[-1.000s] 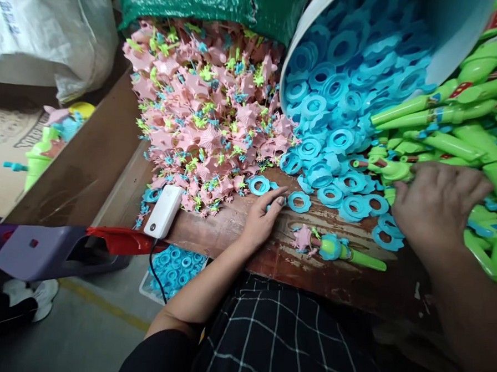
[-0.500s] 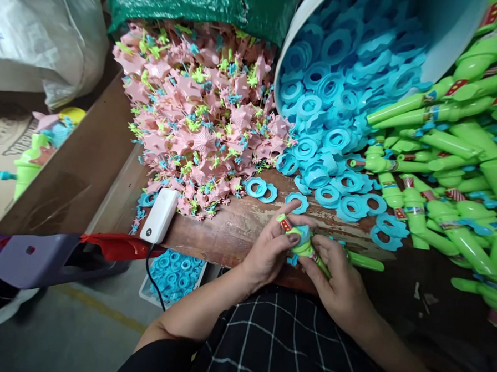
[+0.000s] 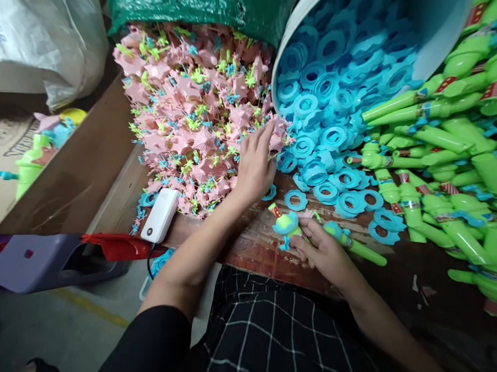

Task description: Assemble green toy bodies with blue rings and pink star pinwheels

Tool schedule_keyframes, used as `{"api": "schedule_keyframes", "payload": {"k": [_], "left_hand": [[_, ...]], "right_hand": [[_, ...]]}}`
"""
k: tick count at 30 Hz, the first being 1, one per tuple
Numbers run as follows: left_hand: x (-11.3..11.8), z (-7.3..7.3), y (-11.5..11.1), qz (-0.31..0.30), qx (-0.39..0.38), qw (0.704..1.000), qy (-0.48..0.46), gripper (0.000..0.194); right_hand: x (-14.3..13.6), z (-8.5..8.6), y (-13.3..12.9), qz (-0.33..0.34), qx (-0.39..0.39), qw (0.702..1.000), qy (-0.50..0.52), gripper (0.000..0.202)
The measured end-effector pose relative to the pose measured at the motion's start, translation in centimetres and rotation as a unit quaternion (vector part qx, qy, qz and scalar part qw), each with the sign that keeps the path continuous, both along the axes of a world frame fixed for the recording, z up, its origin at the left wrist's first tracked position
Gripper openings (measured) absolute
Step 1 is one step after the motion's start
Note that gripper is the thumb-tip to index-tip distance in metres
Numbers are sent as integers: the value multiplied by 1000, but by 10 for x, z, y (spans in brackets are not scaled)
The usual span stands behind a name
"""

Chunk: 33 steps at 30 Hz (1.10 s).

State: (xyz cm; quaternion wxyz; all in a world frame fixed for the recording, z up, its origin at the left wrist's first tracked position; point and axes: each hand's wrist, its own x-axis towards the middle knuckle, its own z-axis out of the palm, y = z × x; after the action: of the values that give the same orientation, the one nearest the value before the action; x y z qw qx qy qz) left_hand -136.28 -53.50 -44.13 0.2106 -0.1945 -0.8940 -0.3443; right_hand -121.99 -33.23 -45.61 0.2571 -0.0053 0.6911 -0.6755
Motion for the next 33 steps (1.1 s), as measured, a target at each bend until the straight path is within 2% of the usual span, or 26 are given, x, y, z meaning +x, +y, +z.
{"api": "schedule_keyframes", "payload": {"k": [2,4,7,10,12,14,17,19,20,23,27,28,30,33], "left_hand": [[-44,6,-1,-6,-115,993,22,56],[-75,16,0,-26,-193,981,8,48],[-88,35,-1,-26,-223,974,6,39],[-63,43,-7,-7,-175,983,53,41],[-30,34,-13,-8,-132,988,76,46],[11,13,-17,-10,-103,992,73,50],[72,-25,-20,-5,-103,994,22,56],[103,-42,-18,-8,-104,994,-28,60],[114,-46,-17,-17,-99,993,-60,62],[130,-46,-11,-34,-31,989,-143,58],[125,-42,-6,42,91,985,-142,8],[124,-42,-6,59,100,985,-129,8],[122,-43,-5,93,78,989,-88,22],[123,-39,-1,165,-10,986,-1,50]], "right_hand": [[-8,-3,-4,-18,18,998,53,44],[-12,-7,-6,-35,25,995,93,43],[-7,-11,-2,-45,15,994,99,44],[8,-14,7,-6,16,1000,25,49],[18,-14,14,21,33,999,-23,53],[24,-13,21,19,60,997,-35,54],[27,-15,33,-33,113,993,-7,52],[25,-18,40,-67,133,989,13,52],[24,-20,42,-77,139,987,22,52],[20,-26,46,-83,182,977,75,49],[18,-27,44,-62,270,946,168,42],[19,-26,44,-52,284,940,181,41],[21,-25,44,-36,299,933,197,39],[23,-26,45,-44,297,932,201,38]]}}
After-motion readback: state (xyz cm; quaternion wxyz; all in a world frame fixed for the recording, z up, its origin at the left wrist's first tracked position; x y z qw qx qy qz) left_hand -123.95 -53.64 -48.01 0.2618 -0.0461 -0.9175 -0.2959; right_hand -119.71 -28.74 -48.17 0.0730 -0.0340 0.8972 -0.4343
